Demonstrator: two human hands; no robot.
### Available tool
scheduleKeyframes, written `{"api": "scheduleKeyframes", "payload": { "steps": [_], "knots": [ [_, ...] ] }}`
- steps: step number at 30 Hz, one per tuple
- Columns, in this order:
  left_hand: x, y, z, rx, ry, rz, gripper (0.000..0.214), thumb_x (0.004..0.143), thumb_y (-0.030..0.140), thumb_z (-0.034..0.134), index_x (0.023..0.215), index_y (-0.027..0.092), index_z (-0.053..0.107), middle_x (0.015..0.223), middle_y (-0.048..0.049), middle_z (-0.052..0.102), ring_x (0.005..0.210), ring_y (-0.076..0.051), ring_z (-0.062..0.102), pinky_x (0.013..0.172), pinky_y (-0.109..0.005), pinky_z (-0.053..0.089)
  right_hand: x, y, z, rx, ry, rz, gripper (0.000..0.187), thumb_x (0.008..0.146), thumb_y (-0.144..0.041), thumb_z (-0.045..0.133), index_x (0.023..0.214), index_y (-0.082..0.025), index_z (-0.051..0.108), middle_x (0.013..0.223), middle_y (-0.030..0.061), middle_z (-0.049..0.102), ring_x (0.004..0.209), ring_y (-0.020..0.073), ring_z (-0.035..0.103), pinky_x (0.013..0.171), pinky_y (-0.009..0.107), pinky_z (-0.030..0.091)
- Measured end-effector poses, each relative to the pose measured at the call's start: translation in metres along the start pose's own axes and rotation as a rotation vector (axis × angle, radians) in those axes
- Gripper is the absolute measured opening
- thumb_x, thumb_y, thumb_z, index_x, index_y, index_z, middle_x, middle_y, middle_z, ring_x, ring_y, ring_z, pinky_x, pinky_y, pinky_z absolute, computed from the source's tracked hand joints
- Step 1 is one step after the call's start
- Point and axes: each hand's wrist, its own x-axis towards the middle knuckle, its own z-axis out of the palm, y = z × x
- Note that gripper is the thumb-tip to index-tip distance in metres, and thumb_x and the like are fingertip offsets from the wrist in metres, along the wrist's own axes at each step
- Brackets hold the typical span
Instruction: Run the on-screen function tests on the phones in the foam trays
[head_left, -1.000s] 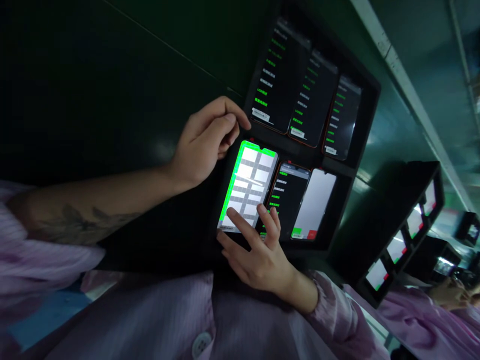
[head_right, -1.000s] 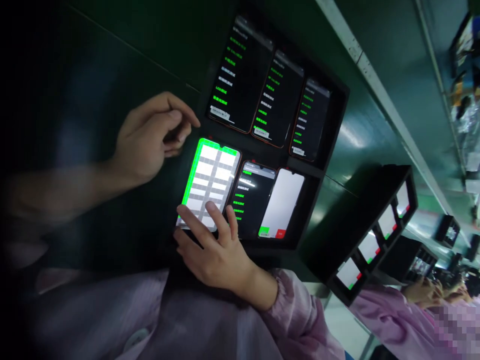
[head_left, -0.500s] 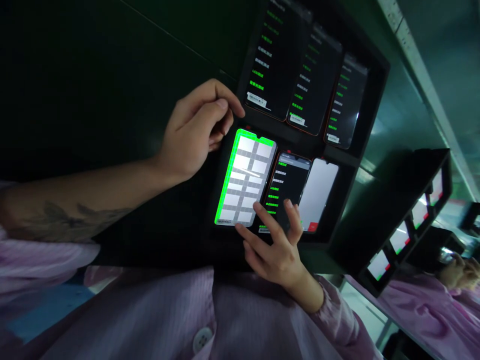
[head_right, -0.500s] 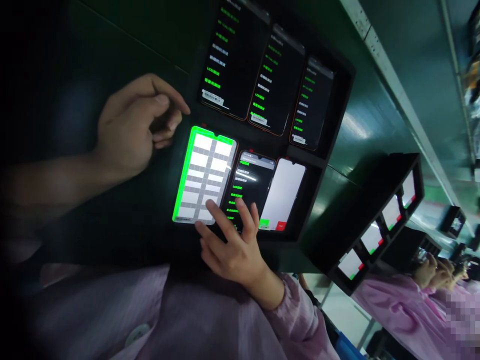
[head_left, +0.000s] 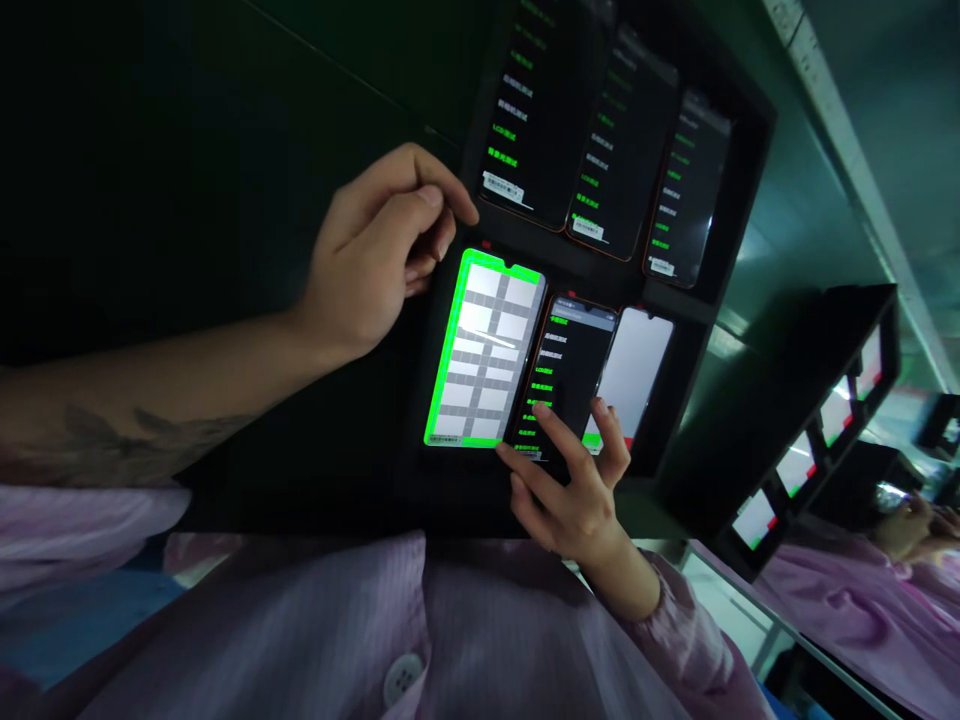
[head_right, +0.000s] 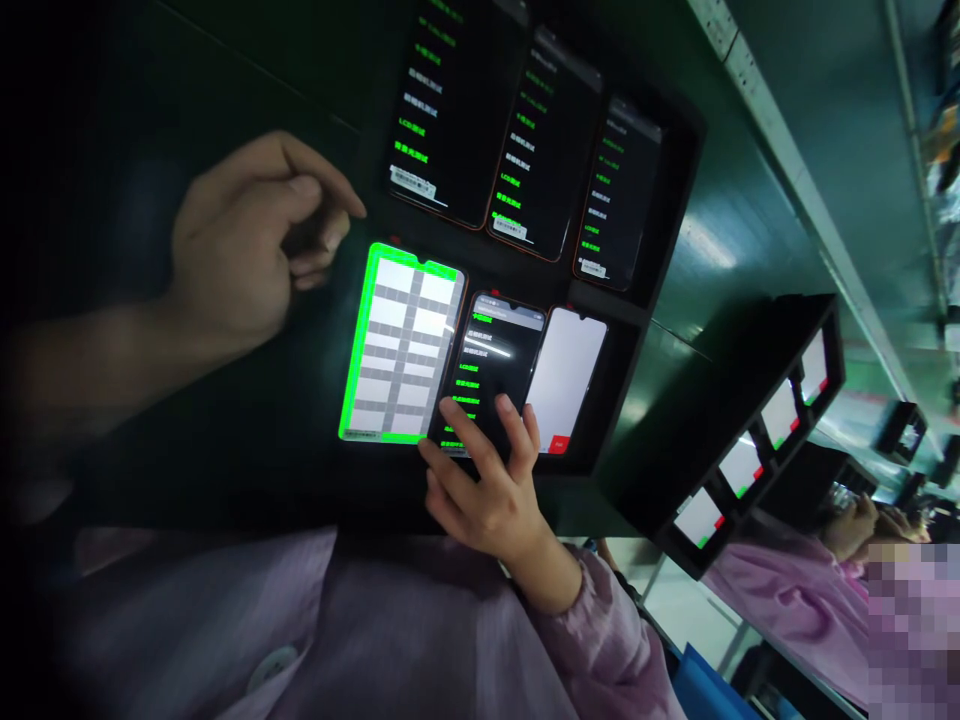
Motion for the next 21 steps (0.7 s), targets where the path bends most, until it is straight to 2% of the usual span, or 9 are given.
{"api": "scheduleKeyframes", "payload": {
  "steps": [4,7,10,16,21],
  "knots": [
    [0.001,0.000,0.000,0.008,0.006,0.016,0.027,0.091,0.005,0.045,0.078,0.015,0.067,0.058,0.0015,0.051,0.042,-0.006,0.032,0.040,-0.023,0.012,0.008,0.003,0.004,-0.007,0.040,0.002,0.022,0.092,-0.028,0.071,0.112,-0.032,0.080,0.141,0.0039,0.072,0.165,0.0348,0.030,0.127,0.056,0.043],
    [0.000,0.001,-0.001,0.009,0.002,0.001,0.029,0.093,0.005,0.044,0.078,0.016,0.067,0.058,0.0016,0.050,0.042,-0.006,0.031,0.039,-0.024,0.012,0.016,0.007,0.007,0.025,0.067,0.010,0.026,0.091,-0.023,0.073,0.115,-0.029,0.079,0.151,0.0051,0.066,0.166,0.0353,0.027,0.129,0.055,0.040],
    [0.000,0.001,-0.001,0.007,-0.025,0.001,0.027,0.095,0.008,0.047,0.079,0.016,0.067,0.060,0.0019,0.051,0.044,-0.006,0.033,0.041,-0.022,0.014,0.026,0.013,0.009,0.021,0.075,0.026,0.028,0.090,-0.024,0.074,0.117,-0.030,0.078,0.158,0.0033,0.061,0.165,0.0391,0.027,0.128,0.060,0.041],
    [0.002,0.000,-0.004,-0.019,-0.033,0.016,0.029,0.094,0.004,0.045,0.079,0.015,0.068,0.058,0.0029,0.051,0.042,-0.005,0.034,0.038,-0.021,0.015,0.053,0.036,0.011,-0.001,0.078,0.017,0.028,0.098,-0.021,0.064,0.119,-0.034,0.078,0.163,0.0013,0.056,0.167,0.0383,0.025,0.129,0.070,0.037],
    [0.003,-0.001,-0.005,-0.018,-0.068,-0.002,0.028,0.096,0.005,0.045,0.081,0.014,0.066,0.060,0.0048,0.051,0.043,-0.002,0.035,0.039,-0.016,0.018,0.077,0.056,0.012,-0.008,0.079,-0.015,0.023,0.101,-0.029,0.063,0.117,-0.032,0.080,0.163,0.0004,0.056,0.165,0.0462,0.028,0.128,0.077,0.032]
  ]
}}
